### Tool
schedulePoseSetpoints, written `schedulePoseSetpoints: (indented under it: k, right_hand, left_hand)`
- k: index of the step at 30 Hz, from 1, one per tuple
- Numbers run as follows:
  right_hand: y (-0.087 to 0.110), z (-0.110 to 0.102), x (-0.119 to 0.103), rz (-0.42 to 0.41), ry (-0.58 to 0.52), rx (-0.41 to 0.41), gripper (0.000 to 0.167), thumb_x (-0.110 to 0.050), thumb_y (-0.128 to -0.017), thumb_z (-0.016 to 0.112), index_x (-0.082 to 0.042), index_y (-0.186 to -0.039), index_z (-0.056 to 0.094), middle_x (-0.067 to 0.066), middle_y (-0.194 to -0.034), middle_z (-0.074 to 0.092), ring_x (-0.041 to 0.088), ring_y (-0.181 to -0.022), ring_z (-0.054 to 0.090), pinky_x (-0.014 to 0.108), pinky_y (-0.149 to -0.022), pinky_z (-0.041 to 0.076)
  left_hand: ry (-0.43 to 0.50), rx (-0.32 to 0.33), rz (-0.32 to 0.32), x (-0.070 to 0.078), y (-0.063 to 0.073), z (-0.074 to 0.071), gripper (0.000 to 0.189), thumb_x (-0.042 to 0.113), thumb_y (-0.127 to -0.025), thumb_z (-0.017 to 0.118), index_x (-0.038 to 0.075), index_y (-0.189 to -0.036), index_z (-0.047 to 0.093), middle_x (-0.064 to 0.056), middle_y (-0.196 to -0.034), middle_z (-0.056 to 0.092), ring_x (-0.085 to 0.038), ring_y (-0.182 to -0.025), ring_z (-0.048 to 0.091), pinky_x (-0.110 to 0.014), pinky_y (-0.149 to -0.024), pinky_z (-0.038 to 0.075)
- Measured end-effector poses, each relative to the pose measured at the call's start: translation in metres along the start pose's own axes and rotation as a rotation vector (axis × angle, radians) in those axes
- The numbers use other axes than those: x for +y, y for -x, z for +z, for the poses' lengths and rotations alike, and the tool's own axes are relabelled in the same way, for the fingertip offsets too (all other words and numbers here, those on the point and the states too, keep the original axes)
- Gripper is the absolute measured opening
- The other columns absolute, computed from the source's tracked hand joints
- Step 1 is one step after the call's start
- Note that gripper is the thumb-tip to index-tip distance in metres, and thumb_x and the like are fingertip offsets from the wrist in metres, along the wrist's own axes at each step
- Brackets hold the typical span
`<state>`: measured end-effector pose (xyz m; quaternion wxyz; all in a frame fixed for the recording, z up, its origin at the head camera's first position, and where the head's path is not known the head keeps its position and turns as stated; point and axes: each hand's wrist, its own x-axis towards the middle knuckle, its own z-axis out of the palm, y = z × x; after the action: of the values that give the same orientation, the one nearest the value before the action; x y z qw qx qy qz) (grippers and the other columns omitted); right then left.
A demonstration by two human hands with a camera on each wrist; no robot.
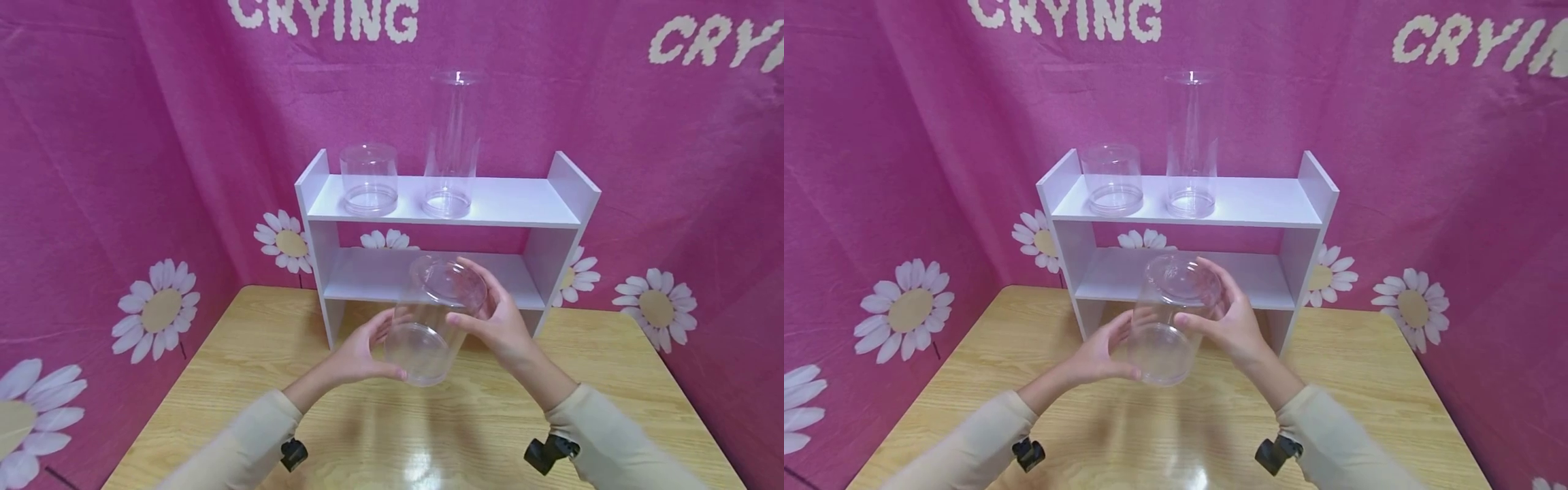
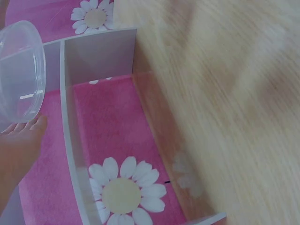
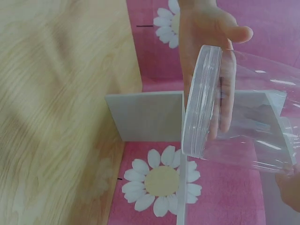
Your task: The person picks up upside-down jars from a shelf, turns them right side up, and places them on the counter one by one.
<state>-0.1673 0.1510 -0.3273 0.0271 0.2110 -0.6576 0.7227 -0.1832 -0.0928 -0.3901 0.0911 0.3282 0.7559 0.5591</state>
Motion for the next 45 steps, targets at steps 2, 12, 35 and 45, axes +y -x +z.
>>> schedulePoseSetpoints:
  k: [2,12,35,45]
  right_hand:
    - [0.000,0.002,0.002,-0.005,-0.013,-0.003,0.082,0.002,-0.077,0.075,-0.004,-0.147,0.032,-0.006,-0.132,0.051,0.003,-0.119,0.053,0.014,-0.102,0.046]
    - [0.003,0.001,0.007,0.030,-0.008,-0.019,0.082,0.000,-0.078,0.074,-0.005,-0.148,0.031,-0.002,-0.137,0.048,0.001,-0.120,0.052,0.013,-0.103,0.044]
    - [0.000,-0.007,0.012,-0.595,1.115,-0.129,0.112,-0.030,-0.050,0.095,-0.004,-0.143,0.040,0.014,-0.146,0.046,0.033,-0.137,0.041,0.050,-0.115,0.035]
    - [0.006,0.010,0.027,-0.653,1.607,-0.226,0.116,-0.040,-0.044,0.096,0.002,-0.138,0.043,0.017,-0.139,0.052,0.034,-0.132,0.048,0.044,-0.115,0.038]
  left_hand:
    - [0.004,0.004,-0.007,-0.001,0.000,0.002,0.094,0.017,-0.071,0.085,0.009,-0.148,0.031,-0.010,-0.152,0.042,-0.027,-0.144,0.035,-0.044,-0.121,0.028]
    - [-0.078,0.133,-0.006,-0.005,0.004,0.009,0.084,0.012,-0.064,0.088,0.011,-0.137,0.047,-0.007,-0.139,0.056,-0.024,-0.129,0.051,-0.037,-0.112,0.042]
    - [-0.741,0.224,-0.051,0.023,0.000,-0.010,0.102,0.046,-0.053,0.090,0.003,-0.136,0.047,-0.012,-0.134,0.056,-0.028,-0.125,0.052,-0.045,-0.106,0.047]
    - [-1.011,0.206,0.080,0.026,-0.003,-0.003,0.101,0.048,-0.052,0.089,0.000,-0.131,0.048,-0.012,-0.127,0.060,-0.026,-0.119,0.055,-0.039,-0.106,0.048]
